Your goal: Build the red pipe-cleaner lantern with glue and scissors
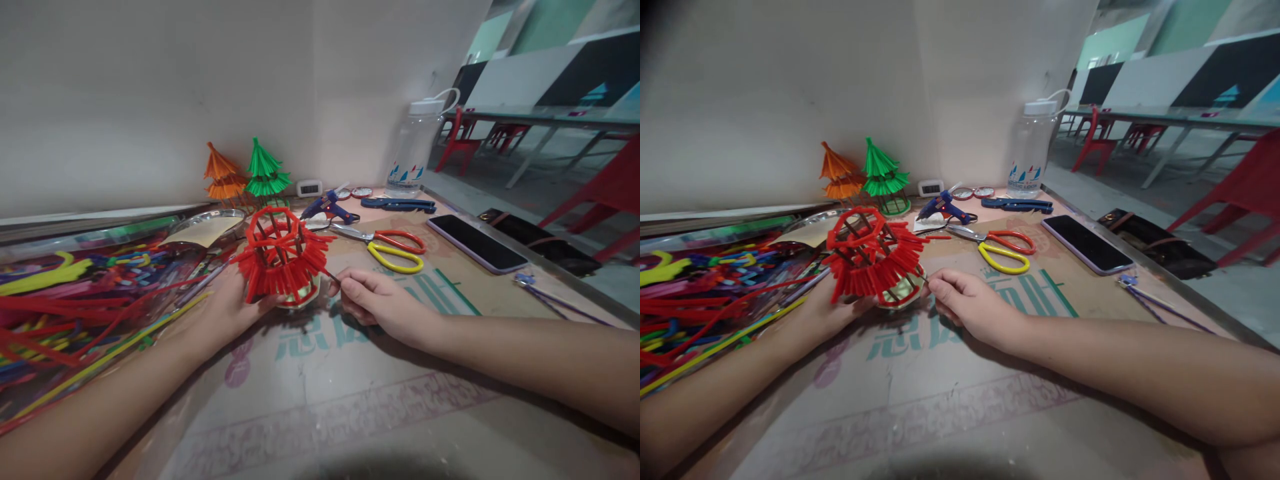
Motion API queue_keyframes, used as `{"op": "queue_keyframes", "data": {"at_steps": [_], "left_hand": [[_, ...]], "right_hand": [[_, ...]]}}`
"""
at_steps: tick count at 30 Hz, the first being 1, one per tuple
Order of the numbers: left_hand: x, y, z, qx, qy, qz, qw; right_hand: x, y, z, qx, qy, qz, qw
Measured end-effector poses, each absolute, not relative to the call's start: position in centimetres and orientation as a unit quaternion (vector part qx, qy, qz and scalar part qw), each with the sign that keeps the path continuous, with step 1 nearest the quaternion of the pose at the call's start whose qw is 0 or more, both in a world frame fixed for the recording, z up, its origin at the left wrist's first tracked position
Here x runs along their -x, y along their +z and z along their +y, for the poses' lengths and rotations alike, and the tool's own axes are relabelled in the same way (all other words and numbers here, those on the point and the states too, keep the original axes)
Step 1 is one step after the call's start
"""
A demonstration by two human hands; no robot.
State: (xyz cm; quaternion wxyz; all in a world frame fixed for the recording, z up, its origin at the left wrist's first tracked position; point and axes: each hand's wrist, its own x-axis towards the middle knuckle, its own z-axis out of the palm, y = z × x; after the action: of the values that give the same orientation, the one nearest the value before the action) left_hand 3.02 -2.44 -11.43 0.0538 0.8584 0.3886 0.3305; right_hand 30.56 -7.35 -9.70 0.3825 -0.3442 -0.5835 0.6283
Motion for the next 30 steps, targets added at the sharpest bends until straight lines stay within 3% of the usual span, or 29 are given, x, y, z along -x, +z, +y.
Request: {"op": "queue_keyframes", "data": {"at_steps": [30], "left_hand": [[-3.25, -10.95, -2.73, -0.859, 0.312, 0.401, 0.059]], "right_hand": [[-30.57, -9.66, -7.33, 0.347, 0.616, -0.591, 0.388]]}}
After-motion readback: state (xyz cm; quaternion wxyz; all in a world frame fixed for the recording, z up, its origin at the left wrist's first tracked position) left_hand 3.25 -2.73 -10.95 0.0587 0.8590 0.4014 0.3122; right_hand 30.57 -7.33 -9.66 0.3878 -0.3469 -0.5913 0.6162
